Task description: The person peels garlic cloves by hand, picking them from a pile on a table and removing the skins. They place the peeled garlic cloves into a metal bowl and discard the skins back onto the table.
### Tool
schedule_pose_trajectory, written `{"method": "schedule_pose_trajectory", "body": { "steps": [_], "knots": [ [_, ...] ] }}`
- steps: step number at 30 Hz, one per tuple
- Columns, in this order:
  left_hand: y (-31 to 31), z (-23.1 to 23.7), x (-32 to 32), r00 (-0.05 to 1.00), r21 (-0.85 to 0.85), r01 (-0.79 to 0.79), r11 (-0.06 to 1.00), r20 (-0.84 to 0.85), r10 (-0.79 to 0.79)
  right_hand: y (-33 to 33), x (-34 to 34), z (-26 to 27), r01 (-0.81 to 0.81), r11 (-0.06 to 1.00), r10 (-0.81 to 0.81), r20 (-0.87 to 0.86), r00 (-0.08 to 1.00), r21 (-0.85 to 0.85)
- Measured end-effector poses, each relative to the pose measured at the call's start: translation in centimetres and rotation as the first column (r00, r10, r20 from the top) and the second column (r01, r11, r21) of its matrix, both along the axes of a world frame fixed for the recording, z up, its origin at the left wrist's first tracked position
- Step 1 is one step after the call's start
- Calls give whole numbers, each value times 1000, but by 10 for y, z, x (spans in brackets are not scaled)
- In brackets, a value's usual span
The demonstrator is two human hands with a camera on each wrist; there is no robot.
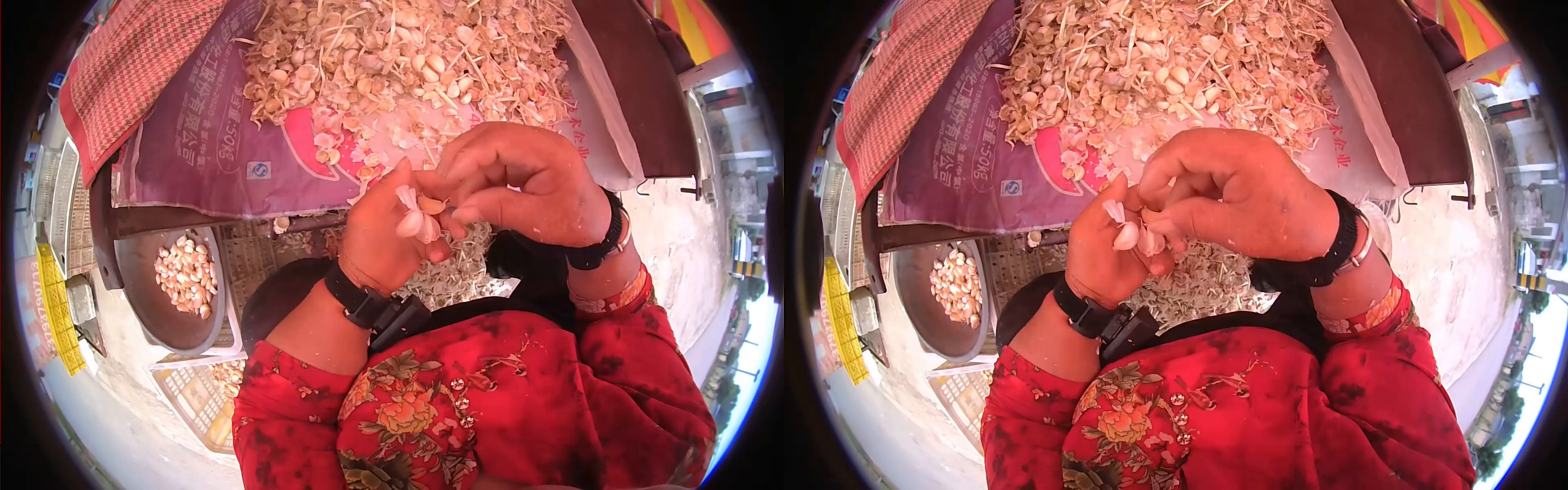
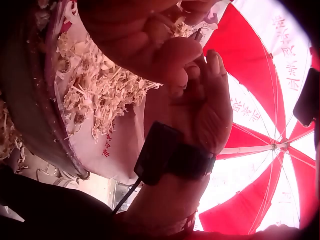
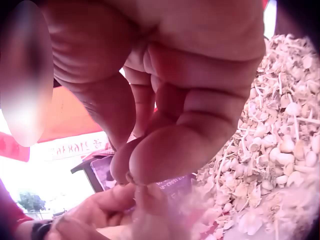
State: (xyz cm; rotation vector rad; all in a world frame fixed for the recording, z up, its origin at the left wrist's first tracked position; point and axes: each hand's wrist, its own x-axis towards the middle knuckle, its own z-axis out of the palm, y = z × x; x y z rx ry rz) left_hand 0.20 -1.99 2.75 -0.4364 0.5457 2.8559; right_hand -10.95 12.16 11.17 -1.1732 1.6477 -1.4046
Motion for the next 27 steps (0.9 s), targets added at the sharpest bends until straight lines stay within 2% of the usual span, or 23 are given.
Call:
{"method": "schedule_pose_trajectory", "body": {
  "steps": [1, 3, 4, 6, 8, 11, 15, 18, 21, 24, 27],
  "knots": [
    [-3, 1, 4, 1000, -22, -1, 1000, -32, 0, -3, -14, -12, 139, 983, -140, -3, 990, 120],
    [-8, -14, 5, 1000, 4, -16, 1000, -11, 16, -20, -44, -33, 339, 925, -308, -182, 934, 174],
    [-11, -17, 5, 1000, 13, -20, 1000, 8, 20, -26, -69, -55, 384, 911, -314, -344, 885, 154],
    [-12, -17, 6, 999, -5, -22, 1000, 23, 22, -41, -108, -88, 434, 896, -287, -619, 731, 97],
    [-11, -15, 6, 1000, -53, -19, 998, 16, 20, -57, -128, -103, 441, 897, -223, -823, 522, 37],
    [-11, -15, 7, 1000, -114, -15, 993, 13, 17, -74, -133, -110, 524, 821, -54, -884, 465, 226],
    [-13, -13, 6, 999, -134, -33, 991, -2, 33, -83, -115, -104, 584, 734, 29, -874, 484, 348],
    [-13, -13, 6, 999, -145, -35, 989, -2, 35, -69, -119, -119, 464, 847, -94, -784, 613, 261],
    [-11, -14, 3, 999, -184, -16, 983, 33, 22, -60, -114, -118, 506, 804, -132, -735, 666, 314],
    [-9, -20, -1, 999, -230, -4, 973, 52, 17, -54, -106, -124, 520, 814, -99, -820, 564, 259],
    [-5, -25, -6, 996, -274, -12, 962, 84, 36, -49, -107, -132, 505, 843, -206, -755, 622, 187]
  ]
}}
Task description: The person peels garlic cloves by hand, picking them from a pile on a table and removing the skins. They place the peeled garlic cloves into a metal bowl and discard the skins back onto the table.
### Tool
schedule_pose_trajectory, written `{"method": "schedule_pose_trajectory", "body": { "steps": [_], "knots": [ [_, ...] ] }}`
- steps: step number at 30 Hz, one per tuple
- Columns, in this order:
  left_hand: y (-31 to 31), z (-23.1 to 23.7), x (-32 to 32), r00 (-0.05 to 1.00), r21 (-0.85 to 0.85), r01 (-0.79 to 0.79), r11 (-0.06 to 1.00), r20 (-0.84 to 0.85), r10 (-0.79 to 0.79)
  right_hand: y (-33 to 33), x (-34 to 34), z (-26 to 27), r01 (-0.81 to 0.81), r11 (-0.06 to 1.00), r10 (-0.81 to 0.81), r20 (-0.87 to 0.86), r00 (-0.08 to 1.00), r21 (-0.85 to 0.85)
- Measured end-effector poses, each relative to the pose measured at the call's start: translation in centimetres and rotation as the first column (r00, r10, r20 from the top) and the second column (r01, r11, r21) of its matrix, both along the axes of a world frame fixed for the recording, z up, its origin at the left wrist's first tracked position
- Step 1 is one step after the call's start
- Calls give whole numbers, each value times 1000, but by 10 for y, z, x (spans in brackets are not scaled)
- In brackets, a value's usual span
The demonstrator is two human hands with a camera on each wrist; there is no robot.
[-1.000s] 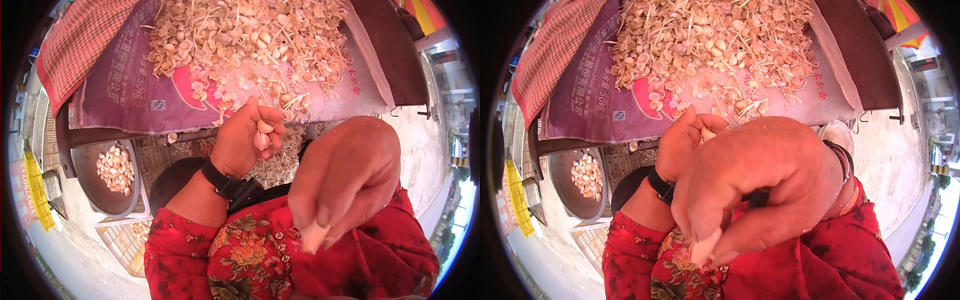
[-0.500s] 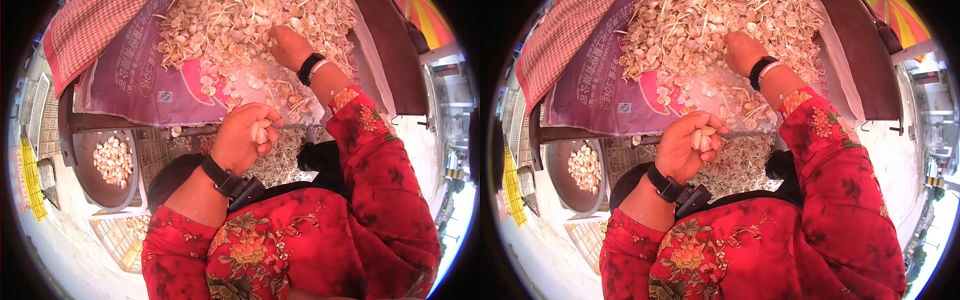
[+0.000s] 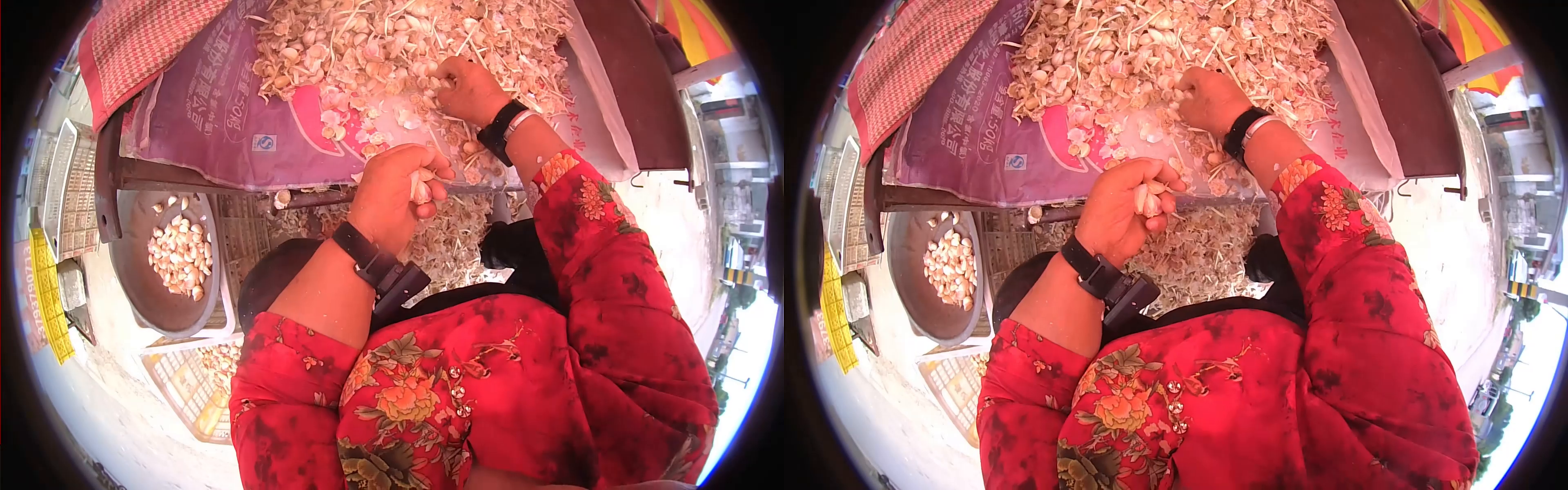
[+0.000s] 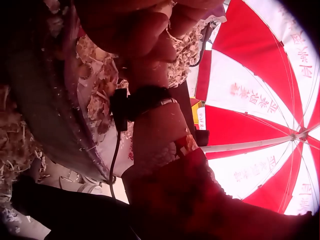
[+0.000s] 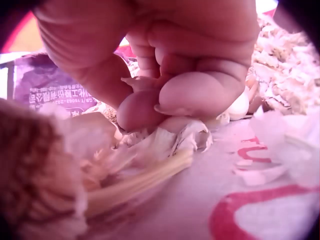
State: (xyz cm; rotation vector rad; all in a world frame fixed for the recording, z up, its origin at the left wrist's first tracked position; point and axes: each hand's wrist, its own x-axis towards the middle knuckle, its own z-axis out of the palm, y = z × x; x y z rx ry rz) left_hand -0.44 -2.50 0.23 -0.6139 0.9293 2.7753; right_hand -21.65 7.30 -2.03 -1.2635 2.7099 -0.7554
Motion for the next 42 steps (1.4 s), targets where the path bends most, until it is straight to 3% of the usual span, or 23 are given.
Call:
{"method": "schedule_pose_trajectory", "body": {
  "steps": [3, 6, 11, 14, 15, 18, 20, 22, 25, 28, 31, 34, 35, 38, 42],
  "knots": [
    [3, -3, -6, 999, -24, -17, 1000, 38, 18, 8, -8, -11, 54, 983, -2, 287, 958, -174],
    [5, -5, -11, 996, -35, -27, 999, 79, 29, 15, 22, 35, 166, 964, 22, 684, 729, -208],
    [6, -4, -21, 994, 1, -51, 999, 94, 51, 32, 51, 59, 129, 939, 193, 798, 571, -319],
    [10, 1, -23, 996, 47, -68, 997, 60, 65, 39, 69, 60, 86, 934, 236, 777, 584, -348],
    [10, -1, -24, 998, 37, -56, 998, 44, 55, 40, 75, 56, 40, 934, 243, 716, 654, -354],
    [13, -14, -24, 999, 8, -35, 999, 24, 35, 43, 90, 59, -25, 921, 329, 744, 581, -389],
    [14, -16, -26, 999, -29, -47, 998, 15, 48, 45, 92, 58, -17, 917, 332, 738, 587, -399],
    [14, -17, -25, 999, -8, -46, 999, 3, 46, 47, 97, 62, 10, 916, 335, 776, 535, -402],
    [13, -10, -24, 998, 67, -52, 996, 27, 50, 50, 106, 72, 6, 901, 346, 727, 593, -433],
    [16, 2, -20, 999, 156, -31, 987, 38, 26, 51, 122, 87, 19, 872, 410, 750, 518, -490],
    [17, -2, -15, 999, 203, 28, 979, -44, -20, 55, 124, 95, -68, 888, 398, 685, 610, -455],
    [10, -8, -7, 991, 232, 79, 969, -120, -52, 62, 111, 85, -95, 901, 327, 520, 789, -423],
    [7, -8, 0, 989, 245, 94, 965, -134, -62, 66, 109, 85, -60, 911, 287, 522, 803, -408],
    [-13, 11, 29, 965, 318, 5, 948, -252, 79, 73, 106, 88, 25, 930, 180, 514, 839, -367],
    [-62, 52, 85, 884, 282, -140, 949, -396, 248, 83, 89, 81, 98, 931, 103, 511, 854, -352]
  ]
}}
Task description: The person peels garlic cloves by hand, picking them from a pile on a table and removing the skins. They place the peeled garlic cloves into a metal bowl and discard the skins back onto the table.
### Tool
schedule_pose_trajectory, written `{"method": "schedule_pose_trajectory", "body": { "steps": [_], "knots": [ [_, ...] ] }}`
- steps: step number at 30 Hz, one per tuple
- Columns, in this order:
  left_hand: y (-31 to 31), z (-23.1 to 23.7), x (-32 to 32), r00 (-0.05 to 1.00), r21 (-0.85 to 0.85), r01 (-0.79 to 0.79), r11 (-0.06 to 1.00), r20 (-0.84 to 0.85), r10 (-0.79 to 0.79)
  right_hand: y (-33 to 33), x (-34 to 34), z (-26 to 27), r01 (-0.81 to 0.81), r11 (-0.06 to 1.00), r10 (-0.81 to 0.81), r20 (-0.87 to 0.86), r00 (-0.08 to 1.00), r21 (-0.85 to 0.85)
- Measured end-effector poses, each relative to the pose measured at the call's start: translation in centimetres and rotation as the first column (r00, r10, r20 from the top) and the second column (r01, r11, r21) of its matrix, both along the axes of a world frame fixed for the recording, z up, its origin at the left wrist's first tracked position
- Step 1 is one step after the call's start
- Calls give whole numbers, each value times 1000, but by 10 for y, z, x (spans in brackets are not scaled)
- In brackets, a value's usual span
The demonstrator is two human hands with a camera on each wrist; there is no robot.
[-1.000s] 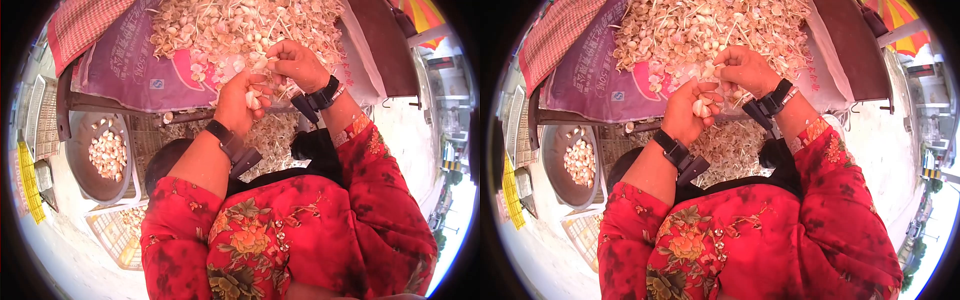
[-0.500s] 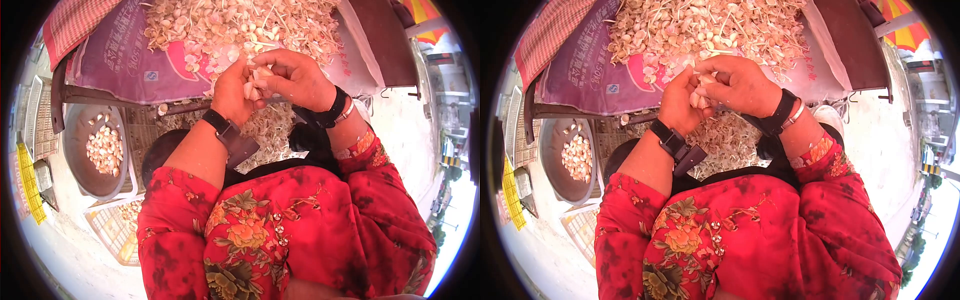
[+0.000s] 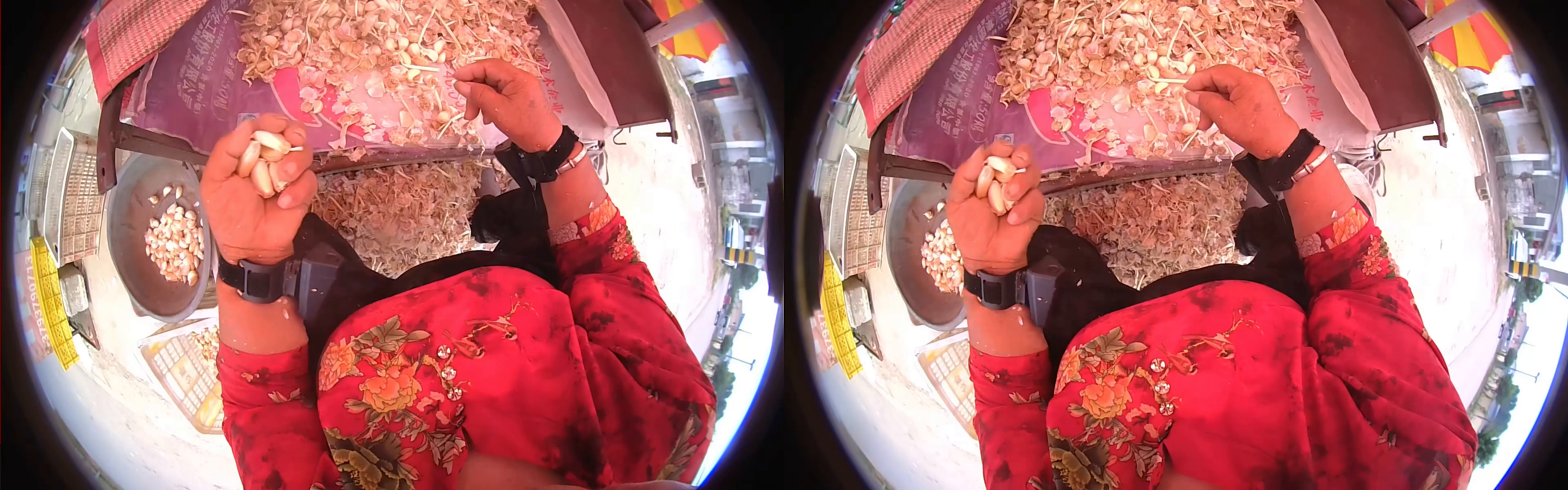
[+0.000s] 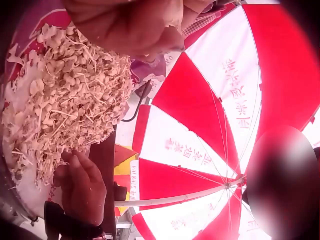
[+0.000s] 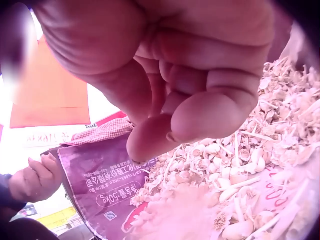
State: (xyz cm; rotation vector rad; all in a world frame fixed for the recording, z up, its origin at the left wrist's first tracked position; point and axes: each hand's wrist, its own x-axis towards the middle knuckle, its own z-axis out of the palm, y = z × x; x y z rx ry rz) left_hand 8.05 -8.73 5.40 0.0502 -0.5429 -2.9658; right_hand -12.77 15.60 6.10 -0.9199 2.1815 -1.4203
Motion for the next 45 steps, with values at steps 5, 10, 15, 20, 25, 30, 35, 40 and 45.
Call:
{"method": "schedule_pose_trajectory", "body": {
  "steps": [5, 10, 15, 20, 25, 30, 35, 40, 45],
  "knots": [
    [-100, -18, 93, 964, -142, -265, 954, -7, 267, 8, -8, 0, 68, 988, -61, -50, 997, 140],
    [-151, -50, 153, 504, -389, -584, 712, 514, 694, 10, -11, -11, 35, 980, -20, -78, 997, 195],
    [-161, -66, 182, 399, -382, -585, 715, 632, 664, 10, -19, -47, -76, 959, 191, -430, 882, 271],
    [-114, -32, 150, 880, -304, -296, 906, 283, 382, 0, -27, -68, -128, 860, 450, -618, 644, 493],
    [-24, 39, 53, 981, -338, -111, 935, 110, 157, -13, -23, -63, -41, 754, 518, -554, 652, 656],
    [23, 17, -30, 982, -300, 99, 949, 183, -45, -10, -22, -63, -15, 741, 523, -563, 640, 671],
    [61, -40, -59, 937, -336, 201, 920, 340, -80, 8, -35, -66, -46, 954, 94, -151, 984, 297],
    [81, -50, -70, 860, -418, 377, 827, 490, -144, 17, -6, -37, -16, 986, 116, 603, 789, -169],
    [86, -61, -76, 857, -417, 473, 777, 425, -294, 11, 13, -34, -42, 975, 181, 678, 712, -216]
  ]
}}
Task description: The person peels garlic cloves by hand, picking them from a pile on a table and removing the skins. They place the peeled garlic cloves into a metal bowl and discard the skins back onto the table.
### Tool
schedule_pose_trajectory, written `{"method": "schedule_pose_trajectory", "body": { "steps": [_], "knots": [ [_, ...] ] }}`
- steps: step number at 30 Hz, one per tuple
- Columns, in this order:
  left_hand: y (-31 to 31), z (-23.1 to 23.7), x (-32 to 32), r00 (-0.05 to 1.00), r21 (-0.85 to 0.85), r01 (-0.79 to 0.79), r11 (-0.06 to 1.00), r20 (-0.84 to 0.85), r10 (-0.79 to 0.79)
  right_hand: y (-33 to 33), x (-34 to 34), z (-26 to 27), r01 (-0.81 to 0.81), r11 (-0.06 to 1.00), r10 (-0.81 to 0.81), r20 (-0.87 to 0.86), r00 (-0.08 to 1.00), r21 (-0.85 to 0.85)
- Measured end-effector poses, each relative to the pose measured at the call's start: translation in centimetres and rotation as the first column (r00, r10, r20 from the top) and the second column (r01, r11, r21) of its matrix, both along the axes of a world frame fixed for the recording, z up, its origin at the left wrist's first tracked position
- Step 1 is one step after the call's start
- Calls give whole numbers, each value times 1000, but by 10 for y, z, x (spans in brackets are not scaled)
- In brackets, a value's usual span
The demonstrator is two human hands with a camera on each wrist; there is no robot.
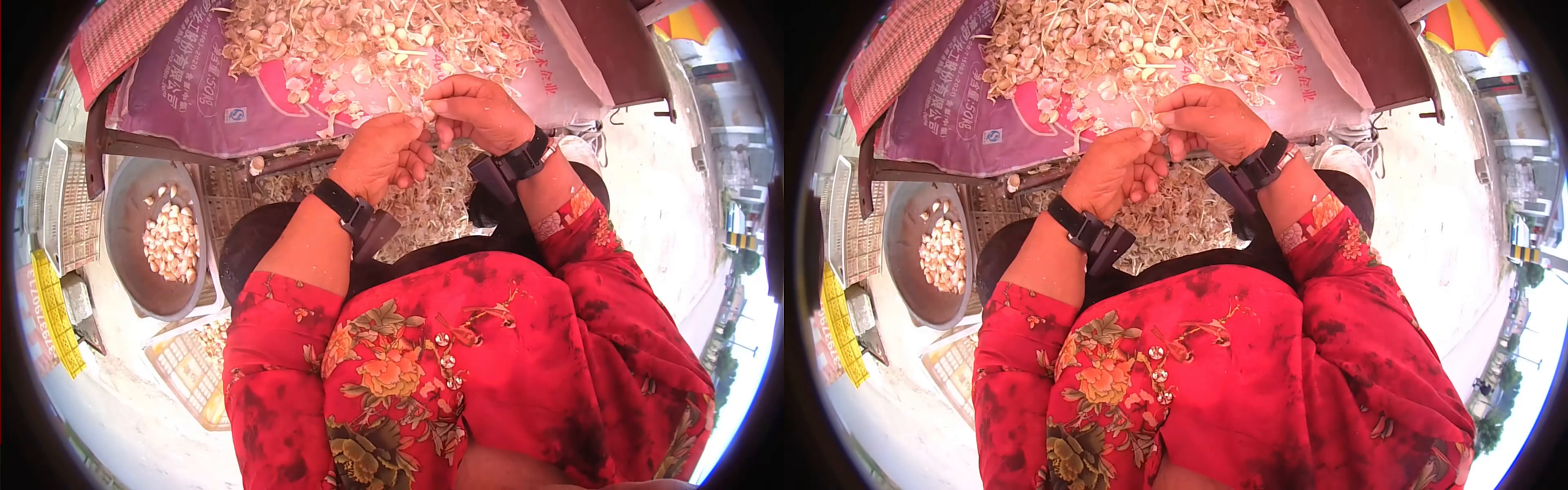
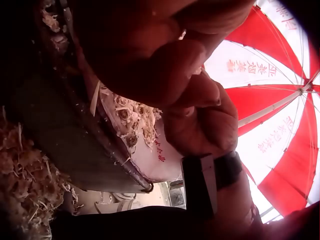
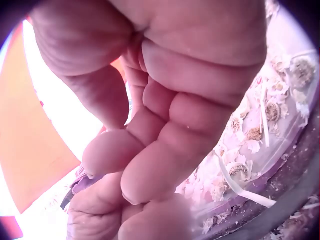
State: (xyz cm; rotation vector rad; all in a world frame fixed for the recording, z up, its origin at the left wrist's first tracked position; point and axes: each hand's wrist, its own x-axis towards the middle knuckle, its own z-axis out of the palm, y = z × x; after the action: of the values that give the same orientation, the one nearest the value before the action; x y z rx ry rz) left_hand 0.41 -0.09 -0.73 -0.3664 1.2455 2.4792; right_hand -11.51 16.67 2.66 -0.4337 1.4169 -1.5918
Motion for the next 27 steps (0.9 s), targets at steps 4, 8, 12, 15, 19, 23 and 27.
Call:
{"method": "schedule_pose_trajectory", "body": {
  "steps": [4, 8, 12, 15, 19, 23, 27],
  "knots": [
    [-4, 5, 1, 999, 16, -13, 1000, -30, 13, 2, 7, 12, -31, 999, 33, 47, 998, -23],
    [-6, 6, 3, 993, 69, -15, 998, -114, 23, 4, 16, 13, -32, 994, 38, 53, 998, -105],
    [-5, 12, 7, 992, 89, -13, 996, -120, 24, 3, 22, 15, -13, 992, 20, 55, 998, -128],
    [-6, 12, 8, 994, 75, -21, 997, -103, 29, 1, 27, 21, -37, 999, 36, -201, 979, -2],
    [-6, 8, 13, 994, -55, -49, 997, -96, 44, 1, 35, 16, -36, 998, 60, -456, 888, 60],
    [-15, 19, 20, 991, 32, -24, 999, -128, 28, 3, 32, 17, 18, 999, -7, -201, 980, 51],
    [-22, 29, 28, 982, -126, 165, 978, -76, -175, 21, 35, 27, 21, 999, -17, -88, 996, 40]
  ]
}}
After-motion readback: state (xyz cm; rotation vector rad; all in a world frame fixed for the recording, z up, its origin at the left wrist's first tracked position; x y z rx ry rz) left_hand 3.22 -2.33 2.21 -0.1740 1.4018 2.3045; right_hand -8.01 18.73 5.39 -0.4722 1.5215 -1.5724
